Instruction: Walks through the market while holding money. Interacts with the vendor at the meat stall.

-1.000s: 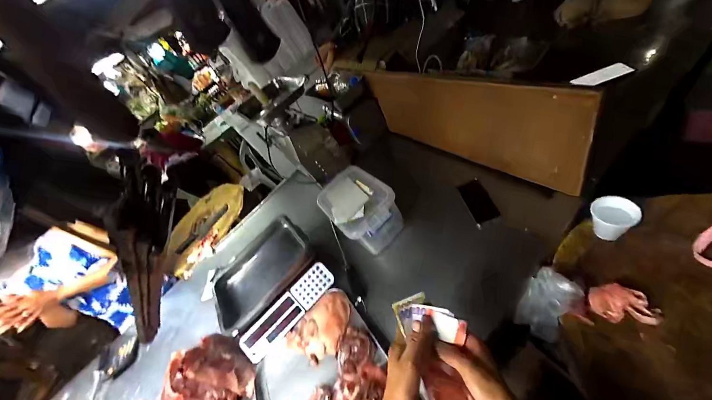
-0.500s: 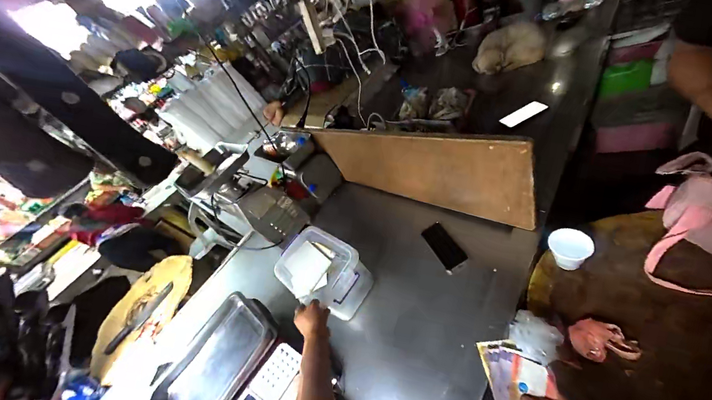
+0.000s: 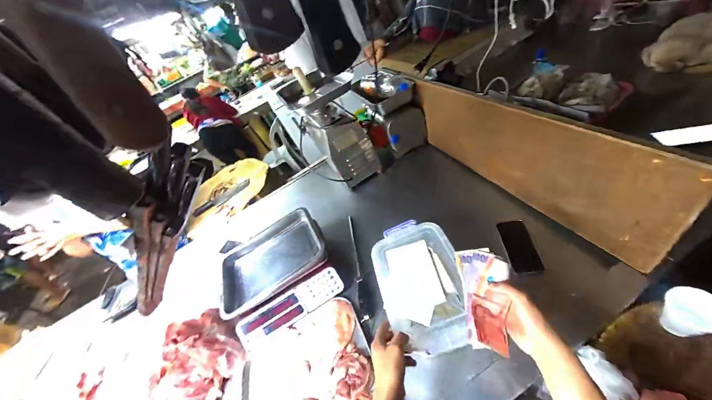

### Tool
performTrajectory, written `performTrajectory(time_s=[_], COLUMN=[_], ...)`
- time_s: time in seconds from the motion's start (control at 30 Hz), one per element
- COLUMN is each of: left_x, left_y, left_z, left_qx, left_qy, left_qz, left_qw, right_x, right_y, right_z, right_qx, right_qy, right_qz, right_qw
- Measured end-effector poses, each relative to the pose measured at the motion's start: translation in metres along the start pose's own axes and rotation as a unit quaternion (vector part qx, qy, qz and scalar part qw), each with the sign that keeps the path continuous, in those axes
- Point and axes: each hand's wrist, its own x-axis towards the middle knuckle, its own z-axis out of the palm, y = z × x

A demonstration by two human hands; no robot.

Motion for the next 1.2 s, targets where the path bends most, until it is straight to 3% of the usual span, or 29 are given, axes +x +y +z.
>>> performTrajectory(time_s=[0.13, 0.43, 0.6, 0.73, 0.87, 1.0, 1.13, 1.2], left_x=[-0.011, -0.010, -0.014, -0.012, -0.020, -0.031, -0.035, -0.036], left_y=[-0.013, 0.011, 0.043, 0.058, 0.072, 0.081, 0.079, 0.073], left_z=[-0.005, -0.010, -0.012, -0.024, -0.049, -0.071, -0.073, -0.066], left_qx=[0.023, 0.023, -0.192, -0.319, -0.334, -0.314, -0.318, -0.322], left_qy=[-0.031, -0.011, -0.060, -0.017, 0.013, 0.038, 0.044, 0.029], left_qz=[0.040, 0.067, 0.059, 0.038, 0.092, 0.119, 0.116, 0.108], left_qw=[0.998, 0.997, 0.978, 0.947, 0.938, 0.941, 0.940, 0.940], right_x=[0.009, 0.003, 0.001, 0.011, 0.034, 0.051, 0.048, 0.039], right_y=[0.000, -0.022, -0.041, -0.050, -0.044, -0.015, -0.026, -0.036], right_z=[0.009, 0.025, 0.043, 0.048, 0.041, 0.037, 0.035, 0.034], right_qx=[-0.046, -0.095, -0.036, 0.035, 0.035, -0.113, -0.112, -0.122], right_qy=[-0.019, -0.021, -0.043, -0.049, 0.036, -0.039, 0.041, 0.041], right_qz=[-0.018, -0.071, -0.059, -0.038, -0.113, -0.103, -0.146, -0.165], right_qw=[0.999, 0.993, 0.997, 0.997, 0.992, 0.987, 0.982, 0.978])
